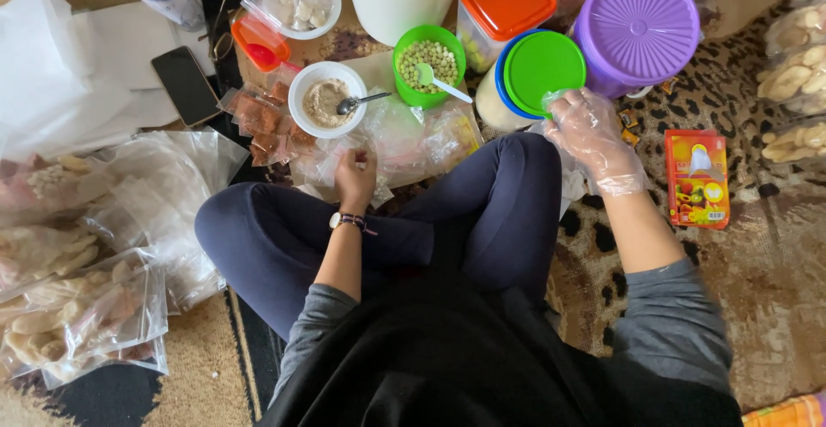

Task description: Packing light-colored powder and green beans into small plastic bags using a spoon while sitting on the floor.

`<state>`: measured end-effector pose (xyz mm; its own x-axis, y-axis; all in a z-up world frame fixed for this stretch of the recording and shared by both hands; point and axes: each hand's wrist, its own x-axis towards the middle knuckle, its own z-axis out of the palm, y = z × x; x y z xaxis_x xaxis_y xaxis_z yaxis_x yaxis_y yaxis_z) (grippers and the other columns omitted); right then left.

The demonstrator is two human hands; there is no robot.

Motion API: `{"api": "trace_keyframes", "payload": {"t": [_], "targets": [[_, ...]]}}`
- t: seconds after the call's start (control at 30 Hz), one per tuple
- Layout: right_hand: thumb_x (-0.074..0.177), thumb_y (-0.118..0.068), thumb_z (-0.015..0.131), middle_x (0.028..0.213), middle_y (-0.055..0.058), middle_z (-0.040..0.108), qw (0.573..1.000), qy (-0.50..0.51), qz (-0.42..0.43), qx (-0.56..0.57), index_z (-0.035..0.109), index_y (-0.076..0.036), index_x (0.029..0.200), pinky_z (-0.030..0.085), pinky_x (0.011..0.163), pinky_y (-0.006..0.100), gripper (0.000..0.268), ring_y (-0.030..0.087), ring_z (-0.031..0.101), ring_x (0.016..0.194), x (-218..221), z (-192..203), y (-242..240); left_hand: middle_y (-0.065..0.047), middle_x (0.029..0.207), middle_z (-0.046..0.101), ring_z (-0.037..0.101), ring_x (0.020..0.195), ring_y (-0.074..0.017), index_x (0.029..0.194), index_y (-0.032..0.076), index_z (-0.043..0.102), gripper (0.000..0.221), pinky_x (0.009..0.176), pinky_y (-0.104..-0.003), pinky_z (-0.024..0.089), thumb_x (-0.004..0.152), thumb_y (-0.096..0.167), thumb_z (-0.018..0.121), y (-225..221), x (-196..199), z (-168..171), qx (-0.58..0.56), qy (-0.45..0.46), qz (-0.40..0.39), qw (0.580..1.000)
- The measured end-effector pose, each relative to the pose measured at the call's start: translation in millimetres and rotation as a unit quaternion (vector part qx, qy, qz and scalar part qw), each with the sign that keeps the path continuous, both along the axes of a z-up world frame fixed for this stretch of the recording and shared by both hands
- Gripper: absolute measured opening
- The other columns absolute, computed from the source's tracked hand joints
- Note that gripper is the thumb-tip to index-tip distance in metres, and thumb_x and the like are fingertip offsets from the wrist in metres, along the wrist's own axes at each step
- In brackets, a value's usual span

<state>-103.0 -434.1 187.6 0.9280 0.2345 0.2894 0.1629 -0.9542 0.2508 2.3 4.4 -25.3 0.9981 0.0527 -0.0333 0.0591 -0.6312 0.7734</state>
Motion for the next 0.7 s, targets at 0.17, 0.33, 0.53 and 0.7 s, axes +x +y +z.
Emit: {"api": "trace_keyframes", "payload": {"t": [0.17,0.33,0.53,0.7], "targets": [[0.075,-0.039,0.070,0.085,0.003,0.065,1.000,-0.017,-0.018,0.000,0.070,-0.018,0.091,0.055,0.076,0.037,0.026,0.023,0.067,0.087,1.5,2.1,-5.4,-0.002,0.090,0.071,0.072,0.076,-0.0240,0.103,0.017,0.071,0.025,0.067,-0.035,0.056,0.085,0.033,0.077,-1.0,-0.9,8.9,-0.013,0.004,-0.008,1.000],[0.071,-0.031,0.072,0.085,0.001,0.062,0.995,-0.085,0.033,0.038,0.070,-0.021,0.092,0.056,0.075,0.036,0.024,0.023,0.067,0.083,11.4,23.2,-12.8,-0.002,0.089,0.072,0.072,0.075,-0.0243,0.102,0.017,0.071,0.024,0.066,-0.035,0.056,0.083,0.031,0.077,-2.2,-0.1,8.9,-0.013,-0.005,-0.006,1.000],[0.075,-0.029,0.071,0.085,0.003,0.062,0.996,-0.071,0.026,0.043,0.069,-0.016,0.090,0.057,0.075,0.037,0.020,0.025,0.068,0.084,32.4,50.3,-1.2,-0.001,0.088,0.072,0.072,0.074,-0.0223,0.101,0.019,0.072,0.023,0.065,-0.034,0.057,0.082,0.031,0.077,-2.8,-0.7,9.7,-0.007,-0.013,-0.004,1.000],[0.077,-0.024,0.077,0.082,0.007,0.062,0.988,-0.136,0.064,0.025,0.070,-0.011,0.088,0.058,0.071,0.038,0.018,0.027,0.069,0.080,42.5,75.1,20.8,-0.003,0.086,0.071,0.072,0.071,-0.0228,0.100,0.016,0.071,0.021,0.064,-0.034,0.057,0.081,0.023,0.074,-1.0,-3.7,30.6,-0.003,-0.023,0.021,1.000]]}}
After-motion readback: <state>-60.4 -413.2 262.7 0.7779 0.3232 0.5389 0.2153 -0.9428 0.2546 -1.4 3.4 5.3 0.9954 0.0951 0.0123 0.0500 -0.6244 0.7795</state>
